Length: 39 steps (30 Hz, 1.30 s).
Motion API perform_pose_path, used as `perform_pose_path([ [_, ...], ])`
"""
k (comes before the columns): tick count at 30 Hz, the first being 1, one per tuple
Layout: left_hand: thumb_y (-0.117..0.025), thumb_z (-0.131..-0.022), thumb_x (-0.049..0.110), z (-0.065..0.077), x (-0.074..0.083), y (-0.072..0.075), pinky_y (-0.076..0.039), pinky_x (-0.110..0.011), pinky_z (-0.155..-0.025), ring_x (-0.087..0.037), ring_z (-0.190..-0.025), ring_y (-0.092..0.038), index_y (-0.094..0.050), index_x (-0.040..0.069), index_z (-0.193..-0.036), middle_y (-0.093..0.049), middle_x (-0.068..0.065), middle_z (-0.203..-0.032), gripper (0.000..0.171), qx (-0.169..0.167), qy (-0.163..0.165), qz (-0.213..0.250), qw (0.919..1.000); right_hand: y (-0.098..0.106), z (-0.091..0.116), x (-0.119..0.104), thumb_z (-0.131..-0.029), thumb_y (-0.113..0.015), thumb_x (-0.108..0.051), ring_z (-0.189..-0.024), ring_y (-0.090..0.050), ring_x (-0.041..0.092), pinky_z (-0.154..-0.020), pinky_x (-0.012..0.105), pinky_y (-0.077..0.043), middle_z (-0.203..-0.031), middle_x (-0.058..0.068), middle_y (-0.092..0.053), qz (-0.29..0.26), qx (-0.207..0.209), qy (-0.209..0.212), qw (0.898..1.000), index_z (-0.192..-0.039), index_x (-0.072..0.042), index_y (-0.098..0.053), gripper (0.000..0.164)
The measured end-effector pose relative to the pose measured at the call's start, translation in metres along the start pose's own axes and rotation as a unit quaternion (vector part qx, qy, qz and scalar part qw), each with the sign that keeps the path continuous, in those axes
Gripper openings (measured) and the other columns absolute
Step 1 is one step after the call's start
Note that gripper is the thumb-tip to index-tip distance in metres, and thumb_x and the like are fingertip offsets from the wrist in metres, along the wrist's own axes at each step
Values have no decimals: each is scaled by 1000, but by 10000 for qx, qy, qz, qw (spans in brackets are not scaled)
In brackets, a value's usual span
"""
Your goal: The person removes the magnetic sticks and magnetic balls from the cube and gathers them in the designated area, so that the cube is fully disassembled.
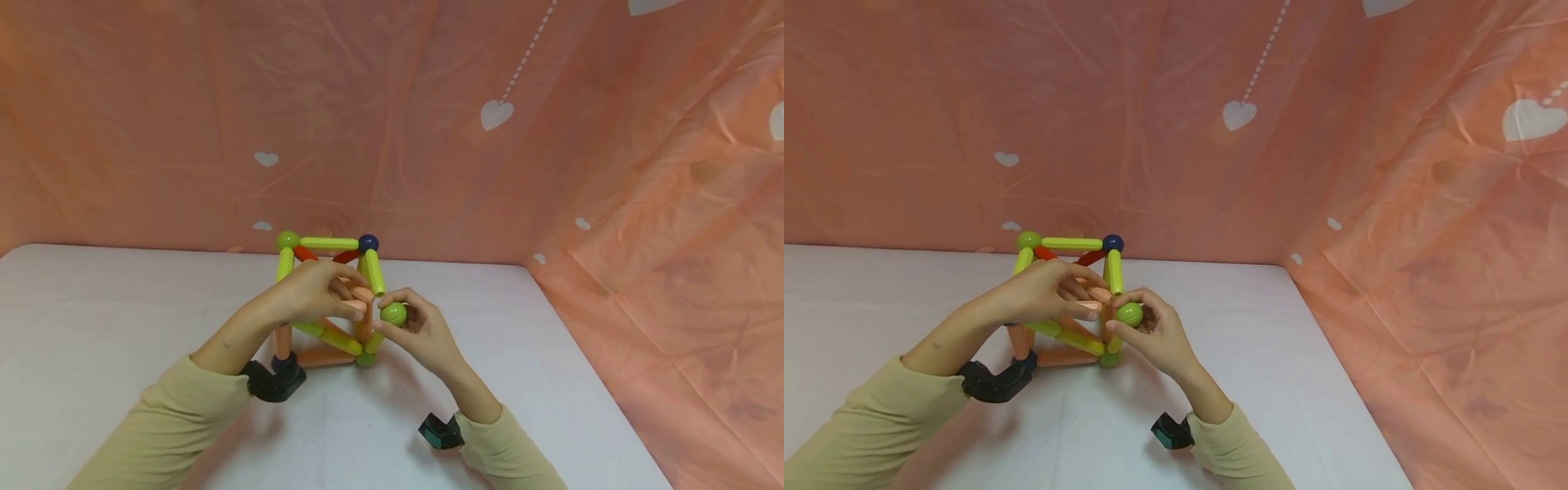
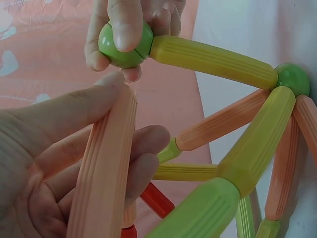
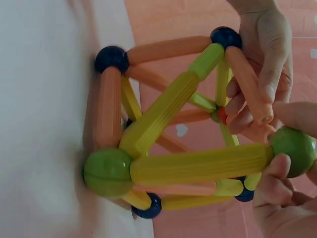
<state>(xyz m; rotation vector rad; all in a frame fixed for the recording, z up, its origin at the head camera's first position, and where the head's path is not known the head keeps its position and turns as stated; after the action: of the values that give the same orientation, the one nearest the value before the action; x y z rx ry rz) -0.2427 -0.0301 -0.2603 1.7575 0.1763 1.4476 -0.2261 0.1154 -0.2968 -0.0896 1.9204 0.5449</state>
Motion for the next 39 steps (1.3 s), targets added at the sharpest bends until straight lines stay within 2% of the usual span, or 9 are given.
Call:
perform_pose_path([
  [6, -76, -83, 25, -1, -1, 0, -53, -40, -85, -20, -93, -67, -64, 7, -121, -72, -5, -97, 43, 1, 50, -49, 10000, 3, -1, -1, -82, -67, 5, -80, -56, 14, -68, 19, -49, -109, 16, -56, 165, 171, 116, 9997, -104, 1, -55, 26],
  [11, -76, -83, 24, -2, -1, -1, -54, -37, -82, -20, -92, -66, -64, 8, -121, -72, -5, -97, 43, 2, 120, -67, 9999, 6, -1, 0, -86, -65, 4, -74, -62, 12, -61, 19, -50, -106, 25, -60, -260, 380, 28, 9989, -109, 4, -49, 28],
  [14, -76, -83, 24, -2, -1, -1, -54, -36, -81, -20, -92, -66, -64, 8, -122, -72, -6, -97, 44, 10, 116, -113, 9999, 11, 0, 1, -89, -64, 0, -65, -62, 13, -52, 18, -44, -107, 30, -63, -480, 521, -41, 9975, -113, 3, -47, 29],
  [17, -76, -83, 25, -2, 0, 0, -54, -37, -82, -20, -93, -66, -64, 8, -123, -72, -5, -97, 45, 3, 96, -125, 9999, 19, -2, 6, -90, -64, -3, -66, -62, 13, -54, 19, -45, -108, 28, -66, -571, 716, -280, 9954, -115, 1, -47, 31],
  [22, -76, -83, 27, -1, -2, 0, -53, -36, -83, -20, -94, -65, -64, 10, -123, -72, -4, -97, 46, -13, 112, -64, 9999, 38, -12, 29, -89, -68, -9, -88, -66, 12, -72, 22, -50, -108, 11, -71, -718, 1164, -979, 9857, -115, -5, -49, 33],
  [26, -77, -82, 27, -1, -3, 0, -53, -38, -84, -20, -95, -64, -64, 11, -123, -71, -3, -96, 46, -1, 151, -60, 9999, 54, -26, 54, -87, -70, -10, -87, -65, 9, -69, 19, -47, -107, 3, -68, -685, 1431, -1177, 9803, -119, -2, -54, 37],
  [29, -76, -82, 28, -1, -5, -1, -52, -38, -85, -20, -95, -64, -64, 12, -123, -71, -2, -96, 46, 3, 199, -79, 9998, 64, -35, 72, -85, -71, -10, -80, -59, 7, -64, 18, -44, -107, 3, -61, -482, 1620, -1321, 9767, -120, -2, -58, 38],
  [36, -75, -83, 28, 0, -5, 0, -52, -39, -85, -19, -95, -63, -64, 13, -123, -70, -1, -95, 44, 45, 184, -117, 9998, 78, -51, 108, -84, -74, -16, -79, -62, 10, -78, 30, -54, -116, 10, -55, 2, 1837, -1977, 9629, -123, -8, -62, 42],
  [39, -75, -83, 27, -1, -5, -1, -52, -39, -85, -19, -96, -63, -65, 13, -121, -70, 0, -94, 42, 68, 177, -114, 9998, 81, -59, 120, -83, -74, -16, -77, -63, 12, -76, 30, -55, -117, 12, -56, 183, 1915, -2178, 9568, -125, -8, -62, 44],
])
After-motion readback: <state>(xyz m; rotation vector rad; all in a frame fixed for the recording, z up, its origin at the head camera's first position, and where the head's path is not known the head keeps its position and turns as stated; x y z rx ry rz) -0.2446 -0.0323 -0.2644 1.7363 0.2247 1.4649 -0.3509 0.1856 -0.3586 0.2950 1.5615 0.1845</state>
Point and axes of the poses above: each hand's wrist, its own z-axis away from the middle knuckle, its own y-axis out of the back of the hand, x = y × z, the point moved 8 cm from there along -z, towards the middle knuckle
